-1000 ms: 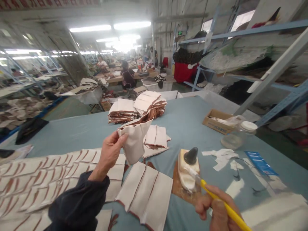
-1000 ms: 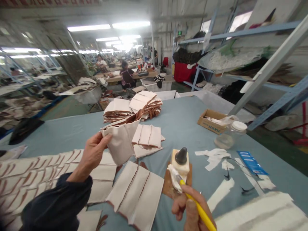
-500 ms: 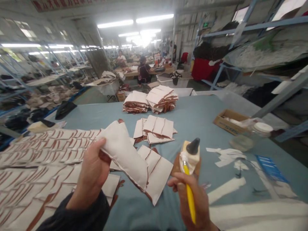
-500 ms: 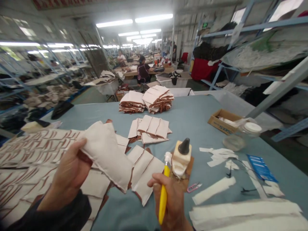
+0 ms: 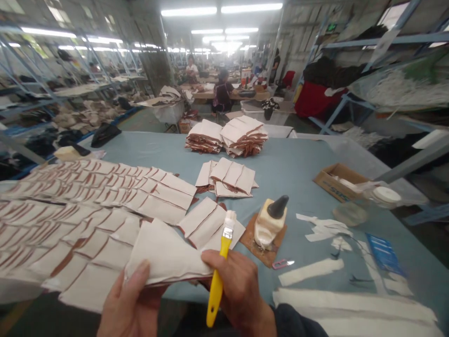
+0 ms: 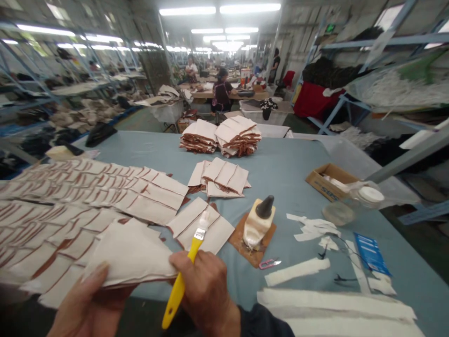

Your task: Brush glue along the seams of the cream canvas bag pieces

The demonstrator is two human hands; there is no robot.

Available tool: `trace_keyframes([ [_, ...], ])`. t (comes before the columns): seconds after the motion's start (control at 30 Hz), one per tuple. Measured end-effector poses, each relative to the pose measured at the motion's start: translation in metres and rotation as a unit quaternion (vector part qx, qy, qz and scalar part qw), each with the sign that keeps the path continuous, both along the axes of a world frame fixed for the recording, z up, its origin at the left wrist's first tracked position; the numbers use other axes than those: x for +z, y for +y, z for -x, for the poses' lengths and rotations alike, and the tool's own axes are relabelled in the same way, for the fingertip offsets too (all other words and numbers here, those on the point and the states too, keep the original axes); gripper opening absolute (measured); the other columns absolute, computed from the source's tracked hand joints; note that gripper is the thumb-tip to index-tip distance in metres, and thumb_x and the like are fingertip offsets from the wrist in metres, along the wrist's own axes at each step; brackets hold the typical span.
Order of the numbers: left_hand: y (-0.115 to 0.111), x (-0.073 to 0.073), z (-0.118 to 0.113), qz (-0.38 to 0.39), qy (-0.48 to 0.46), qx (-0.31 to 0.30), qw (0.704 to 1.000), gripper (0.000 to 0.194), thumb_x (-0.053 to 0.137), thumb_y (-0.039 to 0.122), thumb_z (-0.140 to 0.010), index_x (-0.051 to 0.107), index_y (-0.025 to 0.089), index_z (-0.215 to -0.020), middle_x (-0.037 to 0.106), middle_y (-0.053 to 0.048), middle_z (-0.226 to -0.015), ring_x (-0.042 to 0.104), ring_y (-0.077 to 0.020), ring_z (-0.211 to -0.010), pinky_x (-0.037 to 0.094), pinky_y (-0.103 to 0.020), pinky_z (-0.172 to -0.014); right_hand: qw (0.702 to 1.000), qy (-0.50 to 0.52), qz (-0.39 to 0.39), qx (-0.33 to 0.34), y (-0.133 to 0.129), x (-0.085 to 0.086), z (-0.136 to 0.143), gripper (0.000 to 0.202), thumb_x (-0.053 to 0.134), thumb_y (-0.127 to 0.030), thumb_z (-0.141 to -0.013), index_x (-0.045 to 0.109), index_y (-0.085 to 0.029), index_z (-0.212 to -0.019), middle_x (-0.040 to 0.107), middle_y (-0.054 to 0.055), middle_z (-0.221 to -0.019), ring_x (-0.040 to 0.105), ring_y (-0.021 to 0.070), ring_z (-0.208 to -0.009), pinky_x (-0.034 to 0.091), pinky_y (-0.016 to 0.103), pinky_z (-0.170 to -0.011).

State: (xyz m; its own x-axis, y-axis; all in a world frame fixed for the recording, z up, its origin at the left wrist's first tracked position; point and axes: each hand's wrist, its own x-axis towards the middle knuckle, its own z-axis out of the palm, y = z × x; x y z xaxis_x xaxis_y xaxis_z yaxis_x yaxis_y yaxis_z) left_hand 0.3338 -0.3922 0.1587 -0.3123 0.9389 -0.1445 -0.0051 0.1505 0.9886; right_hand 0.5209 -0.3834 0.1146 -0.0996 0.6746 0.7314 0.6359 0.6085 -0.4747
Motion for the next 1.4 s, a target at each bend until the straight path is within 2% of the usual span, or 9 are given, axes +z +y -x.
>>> trace_keyframes([
  [0.13,-0.024,-0.008,0.042,-0.093,0.040,0.099,0.990,0.027,0.075,0.055,-0.087,0.074,0.028,-0.084,0.081,-0.001,-0.085,0.078,-0.0278,-0.088,0.068,-0.037,-0.082,0.999,0.004,0.010,0.052,0.000,0.008,-0.019,0.025,0.052,-0.025,-0.105,0.076,-0.021,-0.106,0.081,0.006,-0.076,0.072,0.0184,-0.057,0.052,0.028,-0.054],
  [0.23,-0.032,-0.004,0.066,-0.113,0.140,0.096,0.979,0.031,0.075,0.058,-0.086,0.076,0.028,-0.092,0.080,-0.002,-0.091,0.075,-0.0257,-0.091,0.064,-0.031,-0.086,0.992,0.037,0.084,0.087,-0.005,0.012,-0.024,0.021,0.061,-0.034,-0.102,0.080,-0.024,-0.101,0.082,0.005,-0.078,0.076,0.0203,-0.064,0.057,0.028,-0.060],
  [0.47,-0.028,0.004,0.096,-0.095,0.100,-0.155,0.978,0.031,0.069,0.053,-0.090,0.083,0.026,-0.095,0.083,-0.005,-0.084,0.077,-0.0252,-0.073,0.063,-0.028,-0.067,0.954,0.146,0.263,0.006,-0.027,0.027,0.014,0.041,0.064,-0.057,-0.097,0.080,-0.024,-0.079,0.074,0.003,-0.067,0.065,0.0182,-0.057,0.050,0.026,-0.056],
  [0.8,-0.030,0.000,0.133,-0.128,0.098,-0.276,0.948,0.024,0.065,0.035,-0.094,0.086,0.028,-0.104,0.085,-0.005,-0.090,0.079,-0.0245,-0.079,0.064,-0.026,-0.072,0.939,0.160,0.277,-0.126,-0.035,-0.009,0.052,0.043,0.064,-0.059,-0.093,0.077,-0.023,-0.075,0.071,0.002,-0.066,0.064,0.0194,-0.062,0.051,0.026,-0.058],
  [0.93,-0.026,0.000,0.139,-0.058,0.090,-0.319,0.942,0.026,0.070,0.040,-0.089,0.084,0.027,-0.107,0.084,-0.004,-0.087,0.078,-0.0240,-0.071,0.064,-0.026,-0.064,0.951,0.120,0.270,-0.089,-0.037,0.003,0.054,0.039,0.061,-0.052,-0.097,0.075,-0.023,-0.076,0.069,0.000,-0.063,0.061,0.0163,-0.058,0.048,0.024,-0.055],
  [1.07,-0.014,-0.007,0.138,-0.038,0.148,-0.181,0.972,0.047,0.081,0.056,-0.074,0.082,0.025,-0.108,0.086,-0.007,-0.099,0.080,-0.0312,-0.089,0.066,-0.034,-0.078,0.961,0.093,0.259,-0.005,-0.023,0.027,0.053,0.037,0.060,-0.050,-0.099,0.073,-0.021,-0.081,0.066,-0.001,-0.064,0.055,0.0129,-0.054,0.045,0.024,-0.053],
  [1.2,-0.009,-0.009,0.120,-0.062,0.207,-0.055,0.975,0.061,0.074,0.069,-0.079,0.074,0.028,-0.124,0.082,-0.007,-0.115,0.077,-0.0330,-0.104,0.062,-0.047,-0.101,0.963,0.106,0.241,0.053,-0.001,0.050,0.050,0.036,0.057,-0.048,-0.102,0.071,-0.019,-0.086,0.066,-0.001,-0.069,0.056,0.0115,-0.058,0.044,0.023,-0.057],
  [1.3,-0.008,-0.006,0.104,-0.135,0.297,-0.004,0.945,0.070,0.072,0.064,-0.087,0.058,0.035,-0.149,0.067,-0.004,-0.146,0.066,-0.0355,-0.129,0.051,-0.055,-0.118,0.966,0.118,0.219,0.068,0.015,0.064,0.045,0.028,0.058,-0.041,-0.101,0.071,-0.017,-0.096,0.068,0.000,-0.078,0.058,0.0115,-0.066,0.045,0.024,-0.062],
  [1.4,-0.015,-0.010,0.092,-0.235,0.414,-0.005,0.879,0.079,0.066,0.040,-0.098,0.026,0.048,-0.165,0.035,0.010,-0.174,0.037,-0.0342,-0.157,0.032,-0.058,-0.132,0.963,0.142,0.219,0.072,0.029,0.073,0.037,0.026,0.059,-0.041,-0.100,0.070,-0.018,-0.101,0.061,-0.004,-0.071,0.051,0.0107,-0.060,0.039,0.024,-0.057],
])
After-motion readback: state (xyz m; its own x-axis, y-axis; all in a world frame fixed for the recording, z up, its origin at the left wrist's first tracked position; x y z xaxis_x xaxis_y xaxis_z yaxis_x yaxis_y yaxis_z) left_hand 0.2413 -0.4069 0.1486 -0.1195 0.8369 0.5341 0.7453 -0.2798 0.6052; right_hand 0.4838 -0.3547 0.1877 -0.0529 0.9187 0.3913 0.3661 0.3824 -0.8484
